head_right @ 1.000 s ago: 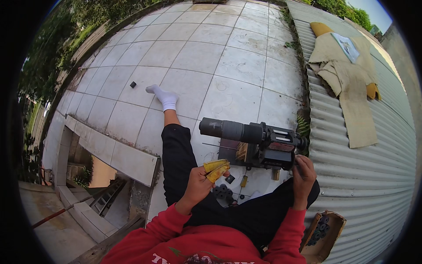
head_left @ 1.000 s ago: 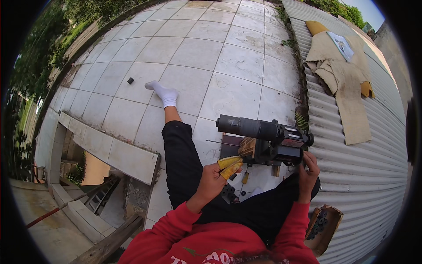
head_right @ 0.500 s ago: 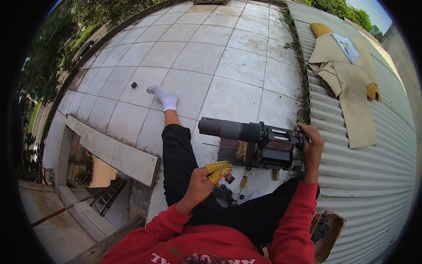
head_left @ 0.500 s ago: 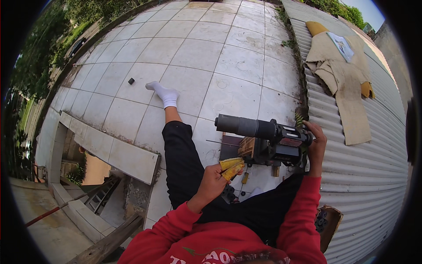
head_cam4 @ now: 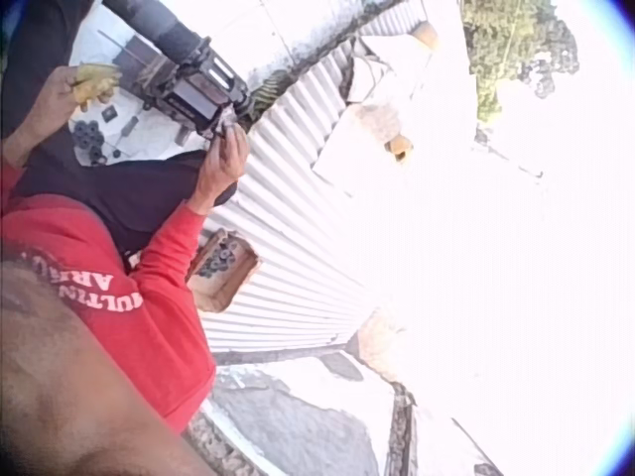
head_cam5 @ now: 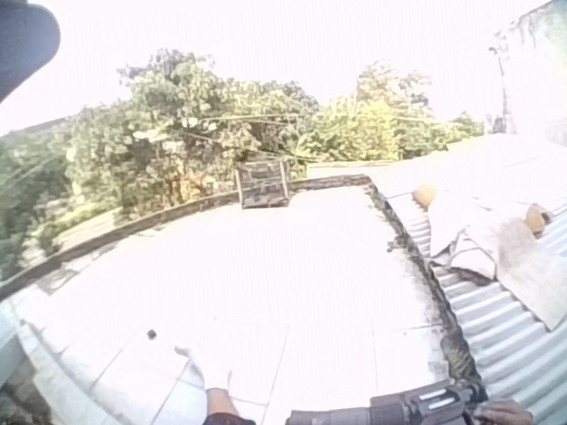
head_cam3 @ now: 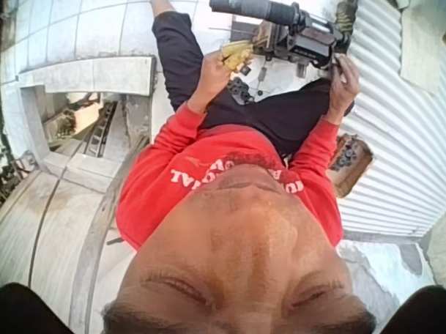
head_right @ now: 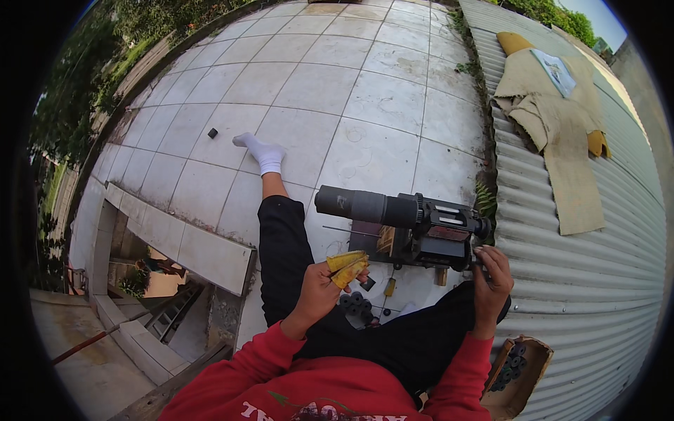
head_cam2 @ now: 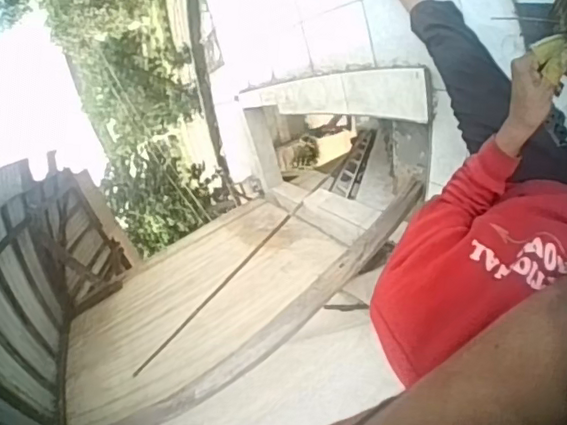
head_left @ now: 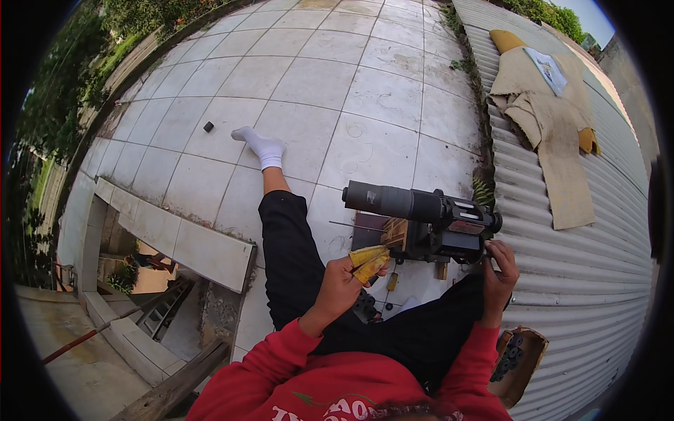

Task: Assembling small cylindrical ferrite cores onto a manual winding machine.

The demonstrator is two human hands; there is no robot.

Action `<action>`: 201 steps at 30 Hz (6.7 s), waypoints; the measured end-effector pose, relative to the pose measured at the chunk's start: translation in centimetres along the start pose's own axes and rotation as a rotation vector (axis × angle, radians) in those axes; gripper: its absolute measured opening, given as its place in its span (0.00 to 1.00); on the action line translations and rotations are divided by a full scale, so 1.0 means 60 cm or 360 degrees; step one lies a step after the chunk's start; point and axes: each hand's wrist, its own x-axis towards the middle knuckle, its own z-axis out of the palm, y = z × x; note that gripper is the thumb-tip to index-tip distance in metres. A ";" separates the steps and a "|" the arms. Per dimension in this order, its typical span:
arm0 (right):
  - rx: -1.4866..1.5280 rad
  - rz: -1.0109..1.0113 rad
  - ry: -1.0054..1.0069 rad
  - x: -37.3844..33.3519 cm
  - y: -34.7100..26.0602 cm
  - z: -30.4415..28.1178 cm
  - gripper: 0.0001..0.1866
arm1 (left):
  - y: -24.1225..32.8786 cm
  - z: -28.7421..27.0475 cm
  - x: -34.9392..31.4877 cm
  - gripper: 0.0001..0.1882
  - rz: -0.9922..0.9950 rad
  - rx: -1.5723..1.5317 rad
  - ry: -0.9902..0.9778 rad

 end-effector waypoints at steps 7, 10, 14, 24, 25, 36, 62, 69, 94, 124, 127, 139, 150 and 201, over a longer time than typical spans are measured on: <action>-0.0044 -0.0152 0.0088 0.120 -0.002 0.000 0.26 | 0.001 -0.001 -0.002 0.18 -0.0002 0.0008 0.0012; 0.0043 -0.0083 -0.0027 0.159 0.042 0.024 0.24 | 0.002 0.003 -0.002 0.18 -0.0001 0.0021 0.0003; 0.0022 -0.0058 -0.0187 0.138 0.097 0.061 0.20 | 0.002 0.015 -0.003 0.17 -0.0018 -0.0033 0.0013; 0.0049 0.0068 -0.0040 -0.006 0.015 0.013 0.22 | 0.008 0.011 -0.005 0.16 -0.0021 -0.0010 0.0050; 0.0049 0.0071 -0.0044 0.002 0.002 0.003 0.22 | 0.010 0.012 -0.004 0.16 -0.0026 -0.0011 0.0051; -0.0100 -0.0155 -0.0018 0.166 0.046 0.033 0.24 | -0.002 0.016 -0.010 0.15 -0.0091 -0.0065 0.0005; -0.0085 -0.0119 -0.0012 0.161 0.053 0.042 0.25 | 0.008 0.027 -0.010 0.16 -0.0089 -0.0040 -0.0027; -0.0149 0.0109 -0.0069 0.050 0.103 0.073 0.21 | 0.005 0.024 -0.011 0.16 -0.0108 -0.0038 -0.0034; -0.0032 -0.0087 -0.0038 0.128 0.082 0.078 0.24 | 0.003 0.018 -0.007 0.17 -0.0051 -0.0064 0.0016; -0.0126 0.0224 -0.0271 0.008 0.009 -0.004 0.18 | 0.058 0.019 0.054 0.18 0.0114 -0.0100 0.0072; -0.0075 0.0278 -0.0320 0.005 0.005 -0.008 0.21 | 0.057 0.022 0.054 0.17 0.0112 -0.0071 0.0063; 0.1065 0.0457 -0.0406 -0.134 -0.181 0.148 0.41 | 0.075 0.012 0.041 0.17 0.0102 -0.0074 0.0070; 0.1962 0.0774 -0.0624 -0.061 -0.218 0.232 0.30 | 0.111 -0.010 0.028 0.15 0.0301 0.0311 0.0120; -0.0076 -0.0242 -0.1450 -0.312 -0.002 0.580 0.14 | 0.204 -0.059 0.202 0.12 0.0987 0.1554 -0.0138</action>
